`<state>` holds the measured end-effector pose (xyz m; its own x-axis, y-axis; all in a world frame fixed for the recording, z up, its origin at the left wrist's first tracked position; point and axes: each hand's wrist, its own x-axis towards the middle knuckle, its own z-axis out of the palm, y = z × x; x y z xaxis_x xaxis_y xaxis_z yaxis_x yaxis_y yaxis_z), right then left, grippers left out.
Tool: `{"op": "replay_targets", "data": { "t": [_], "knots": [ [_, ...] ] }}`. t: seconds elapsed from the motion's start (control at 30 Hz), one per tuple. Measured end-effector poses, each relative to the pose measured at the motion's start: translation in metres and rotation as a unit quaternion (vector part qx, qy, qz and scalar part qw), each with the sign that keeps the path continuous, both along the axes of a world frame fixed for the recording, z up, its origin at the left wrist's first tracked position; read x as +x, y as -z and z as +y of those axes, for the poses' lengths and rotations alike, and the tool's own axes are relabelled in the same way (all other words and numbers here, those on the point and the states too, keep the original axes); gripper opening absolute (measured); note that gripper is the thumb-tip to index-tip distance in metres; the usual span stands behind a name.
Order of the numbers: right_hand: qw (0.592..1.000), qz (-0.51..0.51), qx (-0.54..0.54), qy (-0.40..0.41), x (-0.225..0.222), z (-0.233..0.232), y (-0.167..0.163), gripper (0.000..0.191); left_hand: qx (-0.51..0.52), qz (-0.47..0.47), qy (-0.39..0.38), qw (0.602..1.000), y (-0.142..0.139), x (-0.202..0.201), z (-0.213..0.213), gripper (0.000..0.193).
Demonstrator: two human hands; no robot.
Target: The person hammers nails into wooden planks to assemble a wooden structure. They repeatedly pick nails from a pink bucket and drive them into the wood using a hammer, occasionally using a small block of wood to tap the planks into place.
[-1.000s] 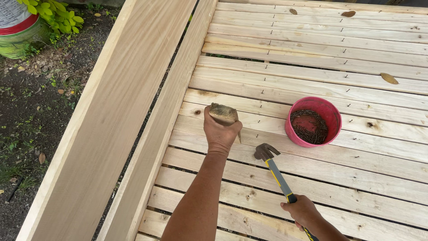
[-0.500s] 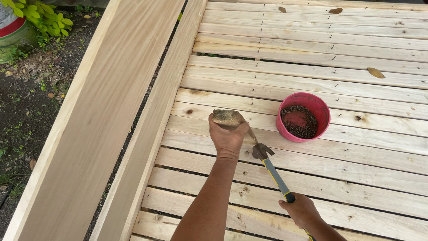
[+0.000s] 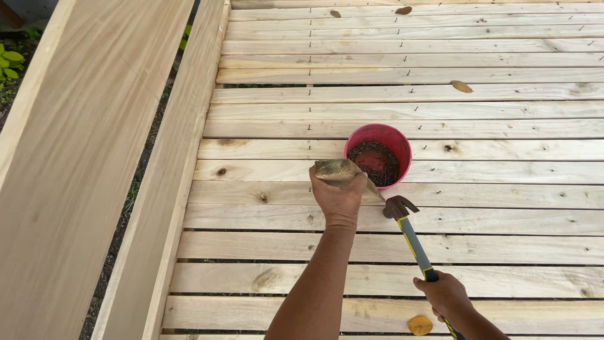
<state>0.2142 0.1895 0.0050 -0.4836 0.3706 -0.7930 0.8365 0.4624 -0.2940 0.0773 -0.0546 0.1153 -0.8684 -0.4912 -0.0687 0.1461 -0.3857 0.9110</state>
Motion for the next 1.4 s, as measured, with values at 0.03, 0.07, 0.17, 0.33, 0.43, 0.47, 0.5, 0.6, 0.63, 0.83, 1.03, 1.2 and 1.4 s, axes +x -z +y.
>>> {"op": "replay_targets", "data": {
  "t": [0.03, 0.07, 0.17, 0.33, 0.43, 0.47, 0.5, 0.6, 0.63, 0.83, 1.03, 1.2, 1.4],
  "knots": [
    [1.0, 0.004, -0.005, -0.001, -0.002, 0.0, -0.003, 0.034, -0.008, 0.002, 0.006, 1.0, 0.0, -0.003, 0.004, 0.071],
    [1.0, 0.006, -0.01, -0.001, -0.003, 0.0, -0.006, 0.034, -0.033, 0.001, 0.016, 0.999, 0.0, -0.004, 0.006, 0.068],
    [1.0, -0.006, 0.014, -0.01, -0.006, -0.005, -0.011, 0.035, -0.091, -0.01, 0.044, 0.995, -0.002, -0.01, 0.013, 0.064],
    [1.0, -0.001, 0.01, 0.015, -0.003, -0.014, -0.019, 0.03, -0.086, -0.022, 0.049, 0.995, -0.003, -0.017, 0.011, 0.064],
    [0.999, 0.03, 0.013, 0.007, -0.003, -0.017, -0.022, 0.035, -0.12, -0.028, 0.016, 0.992, -0.002, -0.02, 0.007, 0.064],
    [0.999, 0.042, 0.016, 0.002, -0.002, -0.017, -0.024, 0.038, -0.093, -0.031, 0.017, 0.995, -0.002, -0.019, 0.007, 0.066],
    [0.999, 0.041, 0.022, -0.012, -0.008, -0.02, -0.025, 0.038, -0.072, -0.027, 0.015, 0.997, -0.002, -0.021, 0.006, 0.068],
    [0.998, 0.024, 0.044, -0.038, -0.02, -0.023, -0.032, 0.036, -0.098, -0.048, 0.02, 0.994, -0.004, -0.022, 0.006, 0.066],
    [0.998, 0.028, 0.047, -0.043, -0.03, -0.024, -0.034, 0.035, -0.124, -0.053, 0.02, 0.991, -0.006, -0.025, 0.006, 0.064],
    [0.997, 0.05, -0.024, -0.059, -0.096, -0.027, -0.039, 0.037, -0.127, -0.052, 0.027, 0.99, -0.01, -0.031, 0.012, 0.072],
    [0.997, 0.037, -0.067, -0.034, -0.101, 0.014, -0.032, 0.037, -0.082, -0.046, -0.008, 0.996, -0.01, -0.034, 0.031, 0.064],
    [0.998, 0.003, -0.06, -0.024, -0.092, 0.052, -0.027, 0.038, -0.116, -0.076, -0.032, 0.99, -0.009, -0.033, 0.041, 0.058],
    [0.996, -0.008, -0.082, -0.039, -0.091, 0.072, -0.018, 0.033, -0.105, -0.059, -0.102, 0.987, -0.001, -0.035, 0.042, 0.055]
  ]
}}
